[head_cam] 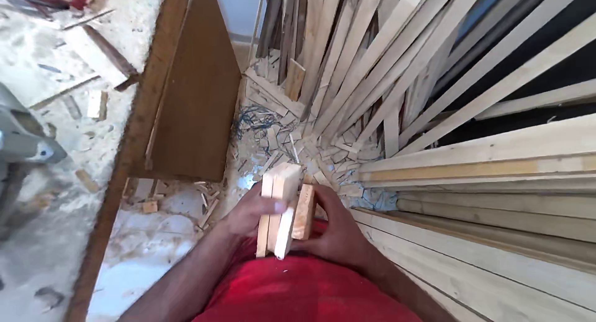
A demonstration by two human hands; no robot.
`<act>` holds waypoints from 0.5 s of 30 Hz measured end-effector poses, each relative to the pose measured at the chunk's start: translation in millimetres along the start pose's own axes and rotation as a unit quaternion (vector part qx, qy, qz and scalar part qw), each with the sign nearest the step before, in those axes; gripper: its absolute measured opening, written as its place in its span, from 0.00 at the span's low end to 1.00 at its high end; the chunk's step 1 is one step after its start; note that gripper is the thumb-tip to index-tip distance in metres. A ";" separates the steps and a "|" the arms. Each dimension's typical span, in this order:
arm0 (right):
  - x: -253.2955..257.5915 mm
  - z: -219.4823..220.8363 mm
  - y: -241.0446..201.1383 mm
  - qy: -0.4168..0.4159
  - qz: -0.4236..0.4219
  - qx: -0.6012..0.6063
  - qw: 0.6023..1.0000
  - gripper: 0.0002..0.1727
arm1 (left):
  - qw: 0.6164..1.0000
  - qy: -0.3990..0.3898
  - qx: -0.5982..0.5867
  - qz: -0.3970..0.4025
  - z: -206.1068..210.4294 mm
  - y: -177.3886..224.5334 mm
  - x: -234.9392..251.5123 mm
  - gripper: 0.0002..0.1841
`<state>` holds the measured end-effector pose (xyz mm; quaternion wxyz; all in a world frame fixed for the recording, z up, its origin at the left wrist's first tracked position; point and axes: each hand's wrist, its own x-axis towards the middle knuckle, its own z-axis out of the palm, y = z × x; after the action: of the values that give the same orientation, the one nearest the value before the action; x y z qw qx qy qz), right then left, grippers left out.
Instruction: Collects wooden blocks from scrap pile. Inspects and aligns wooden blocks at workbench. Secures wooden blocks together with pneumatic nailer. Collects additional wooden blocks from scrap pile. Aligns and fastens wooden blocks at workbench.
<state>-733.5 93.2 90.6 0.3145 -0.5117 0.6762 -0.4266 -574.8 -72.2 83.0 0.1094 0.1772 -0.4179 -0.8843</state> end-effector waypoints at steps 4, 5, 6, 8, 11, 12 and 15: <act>3.3 -6.2 2.0 -0.066 0.057 -0.037 0.995 0.56 | 0.985 0.068 -0.107 -0.113 -7.5 -12.3 14.6 0.21; 5.5 -7.6 3.1 -0.070 0.051 -0.053 0.995 0.55 | 0.983 0.069 -0.121 -0.122 -8.0 -12.2 18.3 0.22; 6.7 -8.7 4.5 -0.071 0.041 -0.070 0.994 0.55 | 0.980 0.072 -0.131 -0.129 -6.6 -11.7 20.2 0.21; 6.8 -8.9 8.7 -0.074 0.032 -0.085 0.993 0.55 | 0.979 0.082 -0.135 -0.129 -1.2 -10.6 19.9 0.20; 7.0 -6.5 20.2 -0.073 0.021 -0.073 0.994 0.56 | 0.982 0.098 -0.114 -0.118 9.1 -4.6 14.5 0.19; 7.0 -6.3 21.3 -0.071 0.013 -0.068 0.995 0.56 | 0.982 0.102 -0.107 -0.115 11.4 -2.7 13.1 0.19; 6.8 -6.7 16.9 -0.066 -0.004 -0.068 0.996 0.55 | 0.983 0.104 -0.096 -0.115 14.1 -1.7 12.3 0.21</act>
<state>-748.3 90.3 78.4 0.3209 -0.5617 0.6793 -0.3465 -591.8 -65.4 87.3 0.0669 0.3036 -0.2939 -0.9039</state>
